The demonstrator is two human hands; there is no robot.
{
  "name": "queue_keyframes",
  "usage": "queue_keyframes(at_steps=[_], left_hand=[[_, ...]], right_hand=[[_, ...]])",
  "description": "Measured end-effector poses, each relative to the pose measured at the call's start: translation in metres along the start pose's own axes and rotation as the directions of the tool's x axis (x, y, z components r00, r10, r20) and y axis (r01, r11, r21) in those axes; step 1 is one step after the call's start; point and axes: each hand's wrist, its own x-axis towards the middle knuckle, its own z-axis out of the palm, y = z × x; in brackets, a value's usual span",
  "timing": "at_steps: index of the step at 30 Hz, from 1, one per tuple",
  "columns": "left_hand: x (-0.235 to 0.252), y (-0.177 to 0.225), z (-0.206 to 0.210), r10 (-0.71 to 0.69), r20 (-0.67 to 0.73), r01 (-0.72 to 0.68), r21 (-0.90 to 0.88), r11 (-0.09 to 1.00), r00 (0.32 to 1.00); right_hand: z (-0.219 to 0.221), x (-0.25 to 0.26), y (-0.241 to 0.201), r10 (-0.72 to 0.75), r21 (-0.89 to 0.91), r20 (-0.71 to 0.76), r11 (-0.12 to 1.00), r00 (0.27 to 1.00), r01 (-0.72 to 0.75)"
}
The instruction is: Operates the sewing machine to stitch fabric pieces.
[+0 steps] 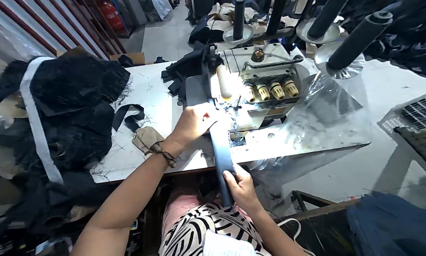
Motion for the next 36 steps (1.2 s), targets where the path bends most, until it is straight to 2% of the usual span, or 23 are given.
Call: queue_keyframes(at_steps=[4,7,9,13,18,23,29,33,36], left_hand=[[-0.006,0.017,0.002,-0.043,-0.002,0.043,-0.007,0.999,0.999],[-0.019,0.023,-0.005,-0.01,0.004,0.01,-0.031,0.999,1.0],[-0.02,0.023,-0.006,-0.019,0.017,0.02,-0.025,1.0,1.0],[-0.004,0.011,0.008,-0.049,-0.064,0.047,-0.028,0.998,0.997],[-0.017,0.022,-0.003,-0.066,0.011,0.066,0.047,0.997,0.998],[-0.007,0.023,-0.001,-0.123,0.001,0.122,0.029,0.992,0.992],[-0.003,0.015,0.001,-0.048,-0.03,0.05,0.074,0.996,0.998],[-0.018,0.02,-0.005,-0.001,0.005,0.0,0.112,0.994,1.0],[-0.021,0.02,-0.006,-0.007,0.032,0.003,0.115,0.993,0.999]], right_hand=[[-0.001,-0.007,0.0,0.012,0.084,0.004,0.996,1.0,-0.013],[-0.002,-0.015,0.002,-0.011,0.125,0.019,0.992,1.0,0.009],[-0.002,-0.015,0.002,-0.032,0.123,0.025,0.992,0.999,0.029],[-0.002,-0.006,0.003,-0.063,0.08,0.009,0.995,0.998,0.062],[-0.003,-0.008,0.001,-0.067,0.099,0.051,0.993,0.996,0.062],[0.0,-0.007,0.002,-0.063,0.104,0.021,0.993,0.998,0.061],[0.004,0.008,0.003,-0.05,0.081,-0.052,0.995,0.997,0.055],[0.008,0.022,0.002,-0.019,0.104,-0.123,0.994,0.992,0.032],[0.01,0.035,0.004,-0.012,0.124,-0.117,0.992,0.993,0.027]])
